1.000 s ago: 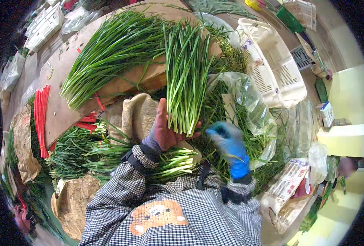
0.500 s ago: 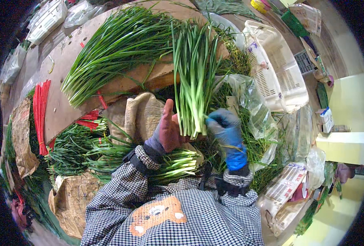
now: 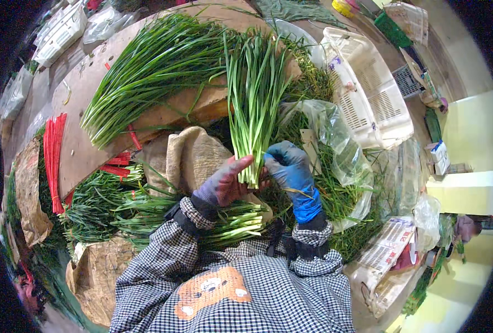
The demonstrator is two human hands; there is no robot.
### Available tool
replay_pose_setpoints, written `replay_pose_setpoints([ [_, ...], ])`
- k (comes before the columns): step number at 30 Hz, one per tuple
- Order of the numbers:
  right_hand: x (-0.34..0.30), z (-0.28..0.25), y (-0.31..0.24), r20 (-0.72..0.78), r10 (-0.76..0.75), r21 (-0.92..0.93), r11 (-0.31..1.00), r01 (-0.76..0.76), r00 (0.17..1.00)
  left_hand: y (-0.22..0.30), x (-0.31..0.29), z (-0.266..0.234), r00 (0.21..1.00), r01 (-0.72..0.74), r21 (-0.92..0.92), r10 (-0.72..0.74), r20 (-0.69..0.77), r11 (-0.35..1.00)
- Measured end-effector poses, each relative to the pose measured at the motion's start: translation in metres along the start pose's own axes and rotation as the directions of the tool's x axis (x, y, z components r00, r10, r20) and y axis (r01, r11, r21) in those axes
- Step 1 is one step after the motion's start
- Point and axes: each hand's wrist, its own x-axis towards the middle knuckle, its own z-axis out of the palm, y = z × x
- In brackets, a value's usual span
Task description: The person sorts chives by hand, gathering them into bundles and securing each bundle with a red strap.
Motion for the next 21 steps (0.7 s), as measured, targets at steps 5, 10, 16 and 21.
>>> replay_pose_setpoints([
  [5,0.023,-0.003,0.002,-0.047,-0.215,-0.313,0.931,0.19,0.976,0.0,-0.003,-0.003,0.999,-0.021,0.065,0.022,-0.029,0.998],
  [10,0.032,-0.066,0.025,-0.21,-0.152,-0.341,0.937,0.073,0.966,0.002,-0.002,0.0,0.999,0.034,0.005,-0.034,-0.025,0.999],
  [16,-0.007,-0.208,0.036,-0.487,-0.121,-0.412,0.905,-0.105,0.865,0.0,-0.003,-0.002,1.0,-0.024,-0.034,0.024,0.004,0.999],
  [21,-0.092,-0.285,0.031,-0.567,0.161,-0.555,0.65,-0.519,0.808,0.001,0.001,-0.005,1.0,0.02,-0.092,-0.021,-0.011,0.996],
])
